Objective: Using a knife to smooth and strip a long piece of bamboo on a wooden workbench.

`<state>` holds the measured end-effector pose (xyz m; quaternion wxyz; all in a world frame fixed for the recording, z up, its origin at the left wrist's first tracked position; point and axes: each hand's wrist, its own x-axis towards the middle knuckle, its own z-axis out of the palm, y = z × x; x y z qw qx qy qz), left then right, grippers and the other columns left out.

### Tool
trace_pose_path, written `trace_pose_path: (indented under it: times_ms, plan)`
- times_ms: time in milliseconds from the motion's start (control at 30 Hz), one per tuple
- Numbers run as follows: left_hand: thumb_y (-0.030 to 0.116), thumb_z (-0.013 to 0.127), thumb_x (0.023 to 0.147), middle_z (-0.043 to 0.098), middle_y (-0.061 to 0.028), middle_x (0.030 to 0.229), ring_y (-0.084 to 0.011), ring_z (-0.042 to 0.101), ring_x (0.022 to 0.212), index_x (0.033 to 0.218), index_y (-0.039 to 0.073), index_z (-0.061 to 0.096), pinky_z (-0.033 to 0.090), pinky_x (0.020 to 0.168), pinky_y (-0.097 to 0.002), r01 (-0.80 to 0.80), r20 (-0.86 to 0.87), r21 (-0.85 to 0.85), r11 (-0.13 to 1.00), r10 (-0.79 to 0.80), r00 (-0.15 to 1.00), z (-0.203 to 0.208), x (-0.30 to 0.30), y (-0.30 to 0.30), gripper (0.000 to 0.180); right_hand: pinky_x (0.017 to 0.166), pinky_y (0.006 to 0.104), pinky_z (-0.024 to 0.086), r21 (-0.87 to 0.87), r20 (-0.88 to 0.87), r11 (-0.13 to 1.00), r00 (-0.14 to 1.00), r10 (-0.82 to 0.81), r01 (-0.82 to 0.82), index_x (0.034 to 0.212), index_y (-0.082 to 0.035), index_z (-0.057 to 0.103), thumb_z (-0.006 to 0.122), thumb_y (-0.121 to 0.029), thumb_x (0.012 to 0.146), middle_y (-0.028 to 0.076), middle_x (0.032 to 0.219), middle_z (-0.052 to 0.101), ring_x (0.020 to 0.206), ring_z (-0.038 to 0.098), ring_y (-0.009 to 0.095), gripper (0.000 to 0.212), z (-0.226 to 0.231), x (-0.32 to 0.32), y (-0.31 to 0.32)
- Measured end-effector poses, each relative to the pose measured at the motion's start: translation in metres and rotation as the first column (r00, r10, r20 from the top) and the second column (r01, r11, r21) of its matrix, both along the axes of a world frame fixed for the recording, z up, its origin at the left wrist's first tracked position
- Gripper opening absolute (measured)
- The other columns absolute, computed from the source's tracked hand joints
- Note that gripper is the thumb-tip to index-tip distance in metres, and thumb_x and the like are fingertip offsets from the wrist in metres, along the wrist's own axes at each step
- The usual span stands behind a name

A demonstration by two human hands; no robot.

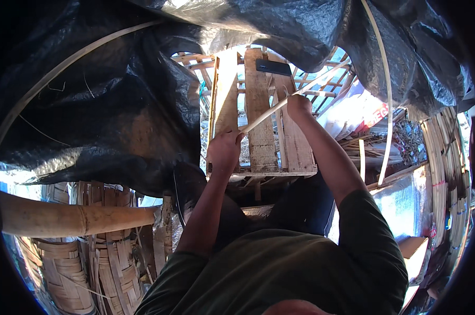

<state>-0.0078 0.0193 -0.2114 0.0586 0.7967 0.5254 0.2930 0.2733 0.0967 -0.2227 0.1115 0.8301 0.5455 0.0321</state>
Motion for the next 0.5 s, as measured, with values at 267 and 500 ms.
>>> trace_pose_path:
  times_ms: [267, 500]
  plan:
    - [0.034, 0.067, 0.091, 0.07, -0.009, 0.092, -0.0326, 0.068, 0.074, 0.09, 0.013, 0.074, 0.055, 0.067, -0.0445, 0.015, -0.086, -0.03, 0.999, -0.018, 0.996, -0.005, -0.006, -0.002, 0.022, 0.077, 0.0446, 0.056, 0.214, -0.601, 0.977, 0.79, 0.121, 0.013, 0.108, 0.011, 0.065, 0.048, -0.022, 0.096, 0.03, 0.097, 0.07, 0.092, 0.072, 0.036, 0.039, 0.012, 0.05, -0.008]
    - [0.031, 0.066, 0.092, 0.065, -0.0098, 0.084, -0.0324, 0.066, 0.075, 0.084, 0.011, 0.072, 0.053, 0.065, -0.0451, 0.061, -0.012, 0.054, 0.997, -0.06, 0.998, -0.004, 0.015, 0.001, 0.023, 0.065, 0.0456, 0.055, 0.332, -0.702, 0.891, 0.712, 0.016, 0.308, 0.1, 0.011, 0.067, 0.052, -0.043, 0.095, 0.025, 0.08, 0.07, 0.07, 0.07, 0.035, 0.056, -0.003, 0.089, -0.003]
